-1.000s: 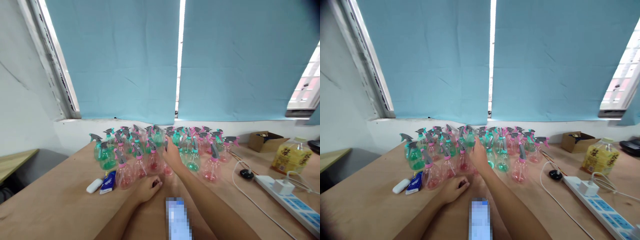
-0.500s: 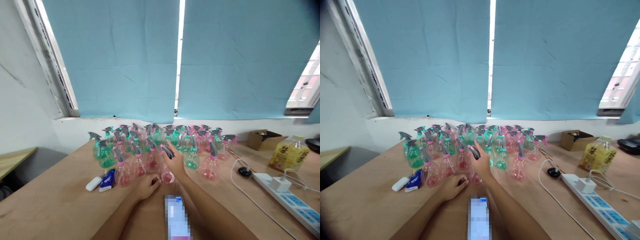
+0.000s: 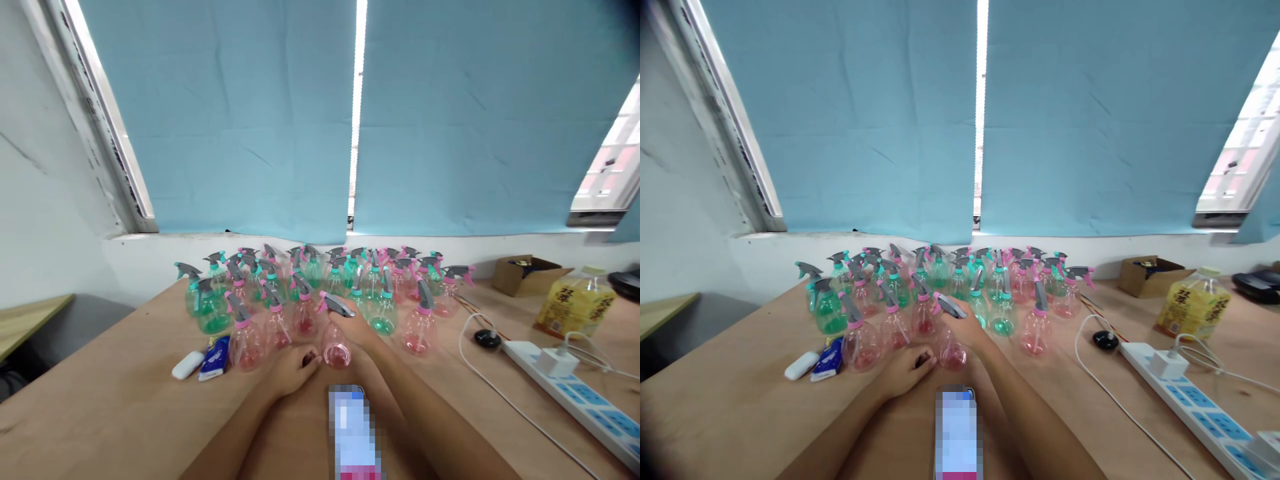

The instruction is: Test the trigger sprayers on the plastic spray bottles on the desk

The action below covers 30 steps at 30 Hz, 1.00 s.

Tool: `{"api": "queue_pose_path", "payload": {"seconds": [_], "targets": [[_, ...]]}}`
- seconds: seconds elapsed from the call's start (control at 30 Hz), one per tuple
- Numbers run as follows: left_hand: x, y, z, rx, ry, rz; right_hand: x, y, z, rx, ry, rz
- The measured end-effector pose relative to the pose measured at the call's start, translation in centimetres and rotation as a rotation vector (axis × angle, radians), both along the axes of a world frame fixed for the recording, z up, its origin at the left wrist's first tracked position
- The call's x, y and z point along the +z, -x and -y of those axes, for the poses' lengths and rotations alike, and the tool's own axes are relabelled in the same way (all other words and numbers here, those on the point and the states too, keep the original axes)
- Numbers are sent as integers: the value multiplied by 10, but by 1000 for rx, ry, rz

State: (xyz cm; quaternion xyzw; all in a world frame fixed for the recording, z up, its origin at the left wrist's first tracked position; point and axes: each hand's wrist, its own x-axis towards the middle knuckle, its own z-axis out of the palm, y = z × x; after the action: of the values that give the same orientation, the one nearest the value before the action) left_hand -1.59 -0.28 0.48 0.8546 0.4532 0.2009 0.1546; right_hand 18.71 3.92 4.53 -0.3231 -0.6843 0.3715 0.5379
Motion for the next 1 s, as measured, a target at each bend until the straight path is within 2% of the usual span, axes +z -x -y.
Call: {"api": "queue_pose_path", "payload": {"seconds": [0.2, 0.37, 0.5, 0.67, 0.87, 1.0], "targets": [[0, -1, 0, -16, 1, 21, -6, -3, 0, 72, -99, -124], [-5, 0, -3, -8, -10, 7, -7, -1, 2, 149, 13, -184], [-10, 1, -5, 6, -17, -1, -11, 2, -1, 109, 69, -229], [-5, 1, -2, 3, -13, -18, -13, 3, -3, 66, 72, -230], [-3, 1, -1, 1, -15, -10, -7, 2, 1, 133, 96, -197], [-5, 1, -2, -5, -20, -12, -10, 1, 0, 110, 81, -220]]}}
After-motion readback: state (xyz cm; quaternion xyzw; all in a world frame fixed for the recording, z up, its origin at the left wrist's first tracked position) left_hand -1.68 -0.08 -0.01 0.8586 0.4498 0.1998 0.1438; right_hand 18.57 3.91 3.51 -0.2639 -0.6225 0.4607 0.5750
